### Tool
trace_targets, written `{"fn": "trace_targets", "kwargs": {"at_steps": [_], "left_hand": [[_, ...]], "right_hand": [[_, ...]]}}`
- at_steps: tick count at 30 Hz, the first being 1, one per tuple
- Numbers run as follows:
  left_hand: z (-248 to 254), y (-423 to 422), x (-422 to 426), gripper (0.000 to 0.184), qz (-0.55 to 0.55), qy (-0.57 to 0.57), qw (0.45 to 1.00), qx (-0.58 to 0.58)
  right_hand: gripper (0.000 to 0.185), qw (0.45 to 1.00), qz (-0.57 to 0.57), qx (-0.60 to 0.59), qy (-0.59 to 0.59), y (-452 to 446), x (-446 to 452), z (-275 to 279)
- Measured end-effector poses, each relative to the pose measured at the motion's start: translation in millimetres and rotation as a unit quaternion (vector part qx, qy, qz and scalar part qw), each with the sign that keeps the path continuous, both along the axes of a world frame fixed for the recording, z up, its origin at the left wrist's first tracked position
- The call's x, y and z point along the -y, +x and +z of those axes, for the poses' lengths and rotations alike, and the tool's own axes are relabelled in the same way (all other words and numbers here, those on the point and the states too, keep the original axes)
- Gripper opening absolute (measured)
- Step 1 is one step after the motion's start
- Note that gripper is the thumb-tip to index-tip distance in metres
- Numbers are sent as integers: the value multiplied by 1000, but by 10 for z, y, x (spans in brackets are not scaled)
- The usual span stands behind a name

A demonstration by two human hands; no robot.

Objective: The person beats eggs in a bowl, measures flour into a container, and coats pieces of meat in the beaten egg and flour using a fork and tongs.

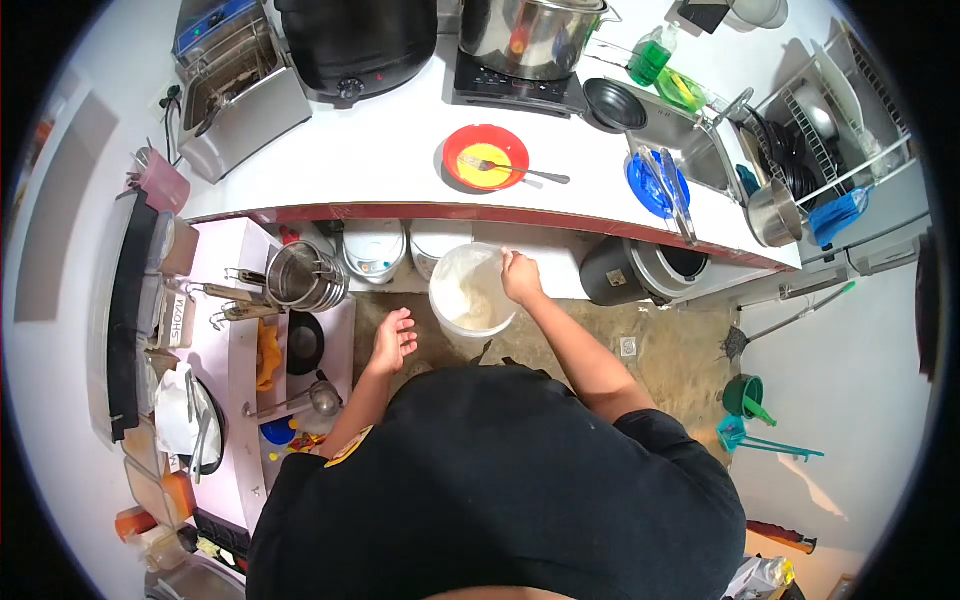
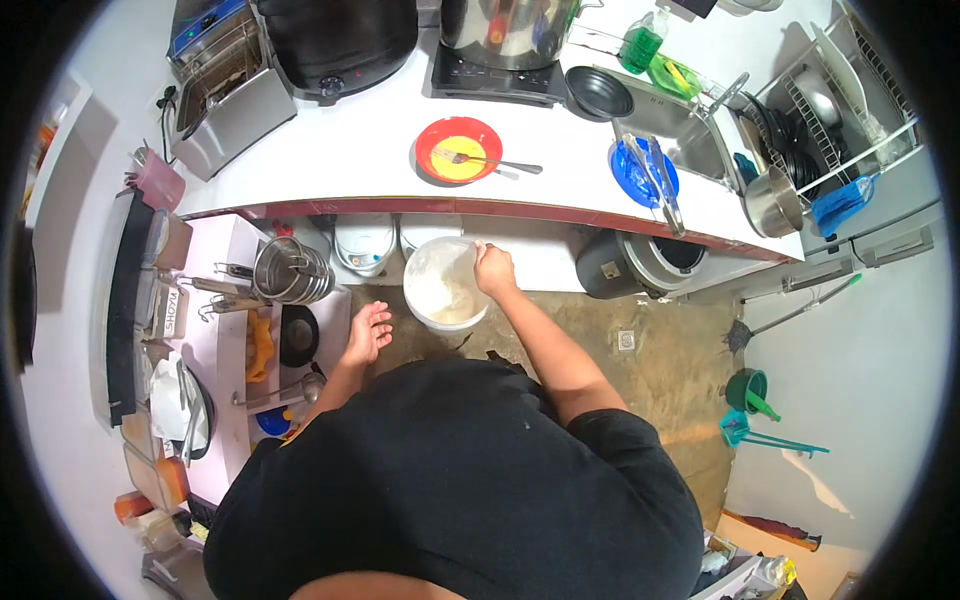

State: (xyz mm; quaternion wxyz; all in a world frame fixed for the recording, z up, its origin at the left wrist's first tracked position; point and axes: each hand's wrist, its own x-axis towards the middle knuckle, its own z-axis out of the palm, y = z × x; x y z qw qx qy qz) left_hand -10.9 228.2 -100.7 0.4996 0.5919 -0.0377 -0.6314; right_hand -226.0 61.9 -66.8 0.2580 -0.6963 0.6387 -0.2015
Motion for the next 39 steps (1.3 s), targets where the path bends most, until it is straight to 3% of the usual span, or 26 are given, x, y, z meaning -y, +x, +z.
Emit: {"fn": "trace_targets", "kwargs": {"at_steps": [3,6,9,11,14,18,20,24,27,29,30,34,36,38,39], "left_hand": [[25,59,44,36,2,-2,1000,-6],[36,75,31,36,7,9,1000,-1],[94,96,63,37,-9,-15,1000,5],[88,117,103,38,-4,-17,1000,7],[114,137,123,39,0,-19,1000,16],[161,108,192,39,-3,-9,999,31],[176,116,181,39,-10,-10,999,34],[215,-48,266,46,-27,-47,997,47],[344,-219,306,52,-47,-82,992,79],[437,-313,365,59,-72,-98,987,105],[480,-364,379,59,-72,-100,987,104],[693,-550,413,50,-102,-115,976,154],[570,-533,428,43,-87,-147,963,211],[555,-478,409,42,-44,-160,976,138],[553,-465,359,43,-47,-170,977,117]], "right_hand": [[42,999,40,2,14,-36,42,5],[44,999,-23,25,19,-24,16,73],[46,998,26,-42,48,-4,78,175],[47,999,-12,28,-12,4,40,207],[46,999,31,-19,17,2,141,249],[47,999,-20,15,-20,-28,127,265],[45,999,50,-12,8,-59,160,291],[45,999,-34,22,-9,-72,63,355],[45,998,50,-23,26,-100,81,335],[46,998,-55,36,-1,-105,13,317],[46,998,-55,35,-3,-116,33,320],[43,999,-2,25,24,-146,-12,374],[41,996,-4,62,-64,-150,-96,303],[40,992,41,83,-92,-253,-115,370],[39,983,121,58,-128,-348,-28,442]]}}
